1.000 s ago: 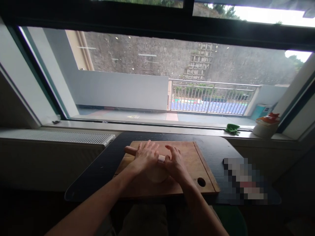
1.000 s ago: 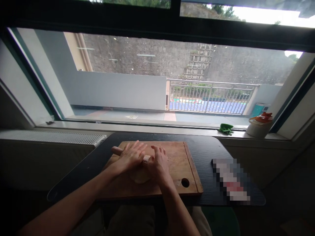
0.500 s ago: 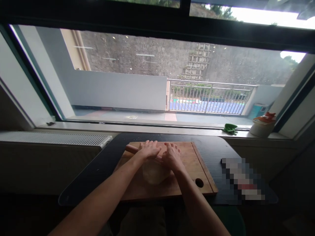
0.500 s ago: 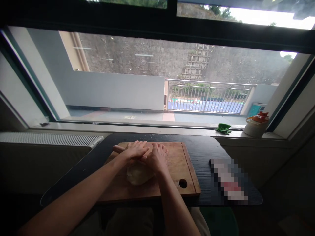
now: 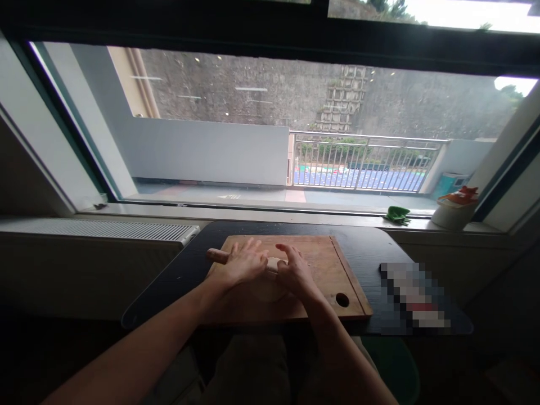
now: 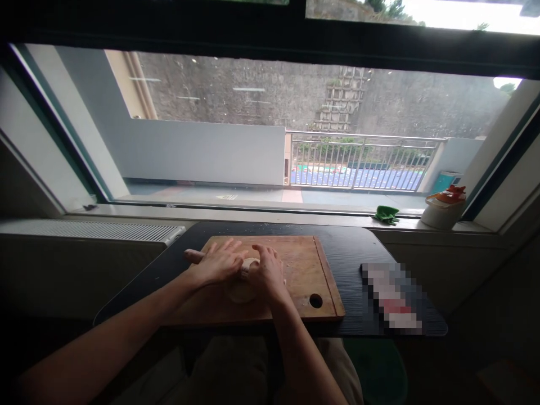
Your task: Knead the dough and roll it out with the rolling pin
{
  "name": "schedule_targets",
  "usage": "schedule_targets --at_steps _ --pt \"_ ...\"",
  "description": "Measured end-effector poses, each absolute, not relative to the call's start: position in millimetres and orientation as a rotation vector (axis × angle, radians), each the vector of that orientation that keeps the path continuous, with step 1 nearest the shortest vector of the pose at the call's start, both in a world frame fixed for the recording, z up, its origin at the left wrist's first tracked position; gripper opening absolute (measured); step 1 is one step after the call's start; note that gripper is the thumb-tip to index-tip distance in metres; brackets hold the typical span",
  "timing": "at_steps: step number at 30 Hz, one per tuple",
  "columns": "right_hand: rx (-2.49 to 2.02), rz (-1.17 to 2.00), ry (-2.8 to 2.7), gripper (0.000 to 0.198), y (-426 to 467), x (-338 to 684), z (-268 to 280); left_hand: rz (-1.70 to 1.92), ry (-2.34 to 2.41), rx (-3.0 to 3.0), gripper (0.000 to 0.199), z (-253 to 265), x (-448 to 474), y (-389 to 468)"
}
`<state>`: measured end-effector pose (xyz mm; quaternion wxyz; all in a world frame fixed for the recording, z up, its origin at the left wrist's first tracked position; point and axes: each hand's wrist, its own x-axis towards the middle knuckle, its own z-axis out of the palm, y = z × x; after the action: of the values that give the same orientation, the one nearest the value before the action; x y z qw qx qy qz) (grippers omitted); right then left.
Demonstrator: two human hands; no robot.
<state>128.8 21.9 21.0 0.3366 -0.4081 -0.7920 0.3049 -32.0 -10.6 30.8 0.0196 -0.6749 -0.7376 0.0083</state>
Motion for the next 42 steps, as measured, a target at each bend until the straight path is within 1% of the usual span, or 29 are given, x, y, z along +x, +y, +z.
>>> schedule_targets --at_steps 4,8,14,19,22,26,30,33,36,39,42 --pt "-1.15 0.794 -2.041 0.049 52.6 123.5 21.8 -0.006 -2.493 -2.014 0.056 34.9 -28.0 25.1" --pt "-1.18 0.795 -2.036 0.05 64.9 121.3 21.2 -0.05 -2.502 -2.024 0.06 34.1 -25.0 36.5" --pt "-1.063 0.833 -2.032 0.048 36.4 128.8 16.4 -0.129 -2.321 -1.963 0.052 29.2 -19.8 -5.9" --pt "-0.96 0.893 -1.996 0.046 19.0 133.4 11.4 -0.136 -2.223 -1.95 0.049 26.7 -16.8 -31.0" --pt "-1.002 0.952 -1.979 0.047 32.4 130.0 10.4 -0.108 -2.309 -1.979 0.051 29.9 -17.5 -17.9" --pt "-1.053 0.924 -1.951 0.049 61.7 124.6 11.0 -0.08 -2.488 -2.014 0.056 34.3 -20.2 18.3" --pt "-1.1 0.988 -1.895 0.05 75.5 124.5 10.3 -0.096 -2.506 -2.013 0.057 33.1 -21.2 34.3" --pt "-1.041 1.033 -1.877 0.049 64.9 128.5 8.4 -0.171 -2.444 -1.967 0.055 28.0 -18.3 17.4" --pt "-0.964 1.001 -1.897 0.047 41.0 134.1 7.7 -0.238 -2.312 -1.88 0.054 22.0 -12.6 -13.2" --pt "-0.932 0.911 -1.938 0.046 21.4 136.7 9.5 -0.231 -2.21 -1.842 0.053 19.1 -8.0 -36.1" --pt "-0.977 0.873 -1.922 0.045 22.1 134.1 11.9 -0.191 -2.21 -1.87 0.052 20.9 -7.9 -35.7"
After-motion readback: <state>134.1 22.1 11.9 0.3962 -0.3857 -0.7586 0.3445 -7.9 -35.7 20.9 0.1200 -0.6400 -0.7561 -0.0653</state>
